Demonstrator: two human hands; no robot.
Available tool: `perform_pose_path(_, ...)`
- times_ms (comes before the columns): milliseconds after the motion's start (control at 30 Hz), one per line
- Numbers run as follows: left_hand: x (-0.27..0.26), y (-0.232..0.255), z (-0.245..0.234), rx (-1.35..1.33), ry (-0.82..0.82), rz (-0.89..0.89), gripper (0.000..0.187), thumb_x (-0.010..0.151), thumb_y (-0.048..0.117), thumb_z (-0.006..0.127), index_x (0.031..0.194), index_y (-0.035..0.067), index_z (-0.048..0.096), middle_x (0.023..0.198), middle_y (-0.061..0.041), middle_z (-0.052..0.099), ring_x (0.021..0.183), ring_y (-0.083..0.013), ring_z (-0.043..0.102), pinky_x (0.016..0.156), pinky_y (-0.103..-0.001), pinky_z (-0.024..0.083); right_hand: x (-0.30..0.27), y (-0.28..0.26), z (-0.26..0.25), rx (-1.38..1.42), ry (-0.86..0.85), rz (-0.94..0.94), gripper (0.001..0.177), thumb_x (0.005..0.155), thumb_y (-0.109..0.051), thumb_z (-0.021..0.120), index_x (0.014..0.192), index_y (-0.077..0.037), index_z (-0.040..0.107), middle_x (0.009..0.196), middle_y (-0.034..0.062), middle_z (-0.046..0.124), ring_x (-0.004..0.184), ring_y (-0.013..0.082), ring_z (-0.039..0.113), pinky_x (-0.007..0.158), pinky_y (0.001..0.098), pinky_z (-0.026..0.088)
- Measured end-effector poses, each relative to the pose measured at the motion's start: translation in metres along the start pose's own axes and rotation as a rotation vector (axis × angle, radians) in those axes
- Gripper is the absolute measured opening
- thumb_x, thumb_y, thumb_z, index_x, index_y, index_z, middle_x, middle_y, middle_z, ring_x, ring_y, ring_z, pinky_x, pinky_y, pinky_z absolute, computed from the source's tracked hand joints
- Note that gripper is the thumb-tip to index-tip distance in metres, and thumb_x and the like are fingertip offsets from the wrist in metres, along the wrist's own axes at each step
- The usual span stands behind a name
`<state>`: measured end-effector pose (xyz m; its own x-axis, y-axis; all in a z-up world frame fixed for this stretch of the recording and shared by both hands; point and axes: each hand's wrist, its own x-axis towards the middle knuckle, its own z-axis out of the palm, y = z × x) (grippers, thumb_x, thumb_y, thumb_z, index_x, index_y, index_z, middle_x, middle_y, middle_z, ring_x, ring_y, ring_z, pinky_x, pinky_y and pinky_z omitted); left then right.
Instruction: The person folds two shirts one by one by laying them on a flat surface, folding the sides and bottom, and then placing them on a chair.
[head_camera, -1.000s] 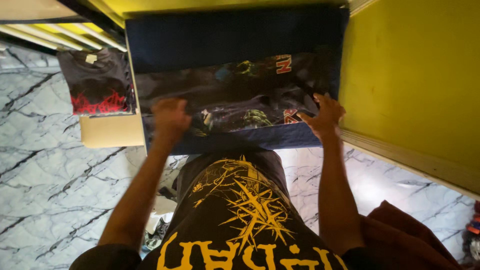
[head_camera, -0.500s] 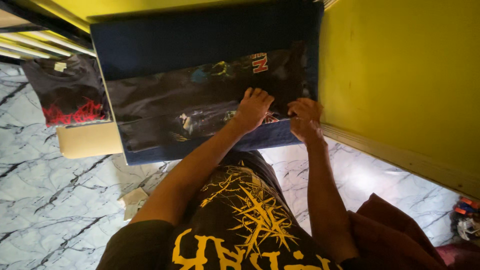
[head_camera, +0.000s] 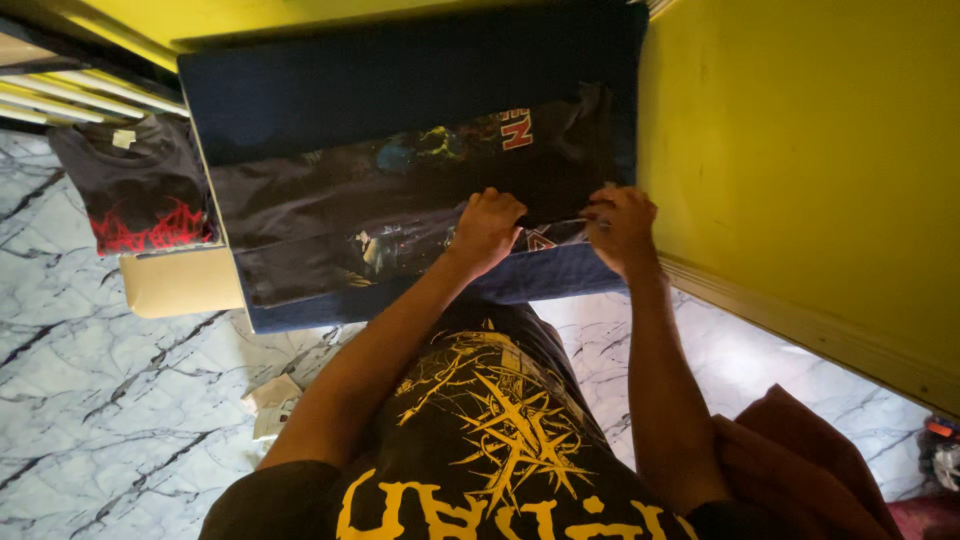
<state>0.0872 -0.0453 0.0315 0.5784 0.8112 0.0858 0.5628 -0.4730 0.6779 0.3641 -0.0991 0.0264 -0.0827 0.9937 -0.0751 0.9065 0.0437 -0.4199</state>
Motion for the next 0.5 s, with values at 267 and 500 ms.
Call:
perform_pose_path(267,0.004,-0.036,0.033,-0.680,0.271,-0.576,0.021,0.097,0.019,0.070,0.108,0.001,0.071,0.089,-0.015,0.074,0.076,-0.0251,0.066,0.067,-0.036,0.053,0.048,0.033,0.016,0.531,0.015,0.280,0.046,0.085,-0.025,0.087,0.117,0.001,0.066,0.112,0.0180,0.071,0.102,0.0314,0.069,0.088,0.0416,0.055)
perform_pose_path(500,0.010,-0.023,0.017,-0.219,0.273,-0.513,0.040,0.103,0.029,0.064,0.133,0.004,0.055,0.110,-0.017,0.070,0.096,-0.0294,0.070,0.084,-0.041,0.056,0.091,0.031,0.014,0.367,0.248,0.357,0.034,0.094,-0.033,0.075,0.099,0.000,0.071,0.091,0.0156,0.072,0.085,0.0296,0.070,0.077,0.0401,0.054)
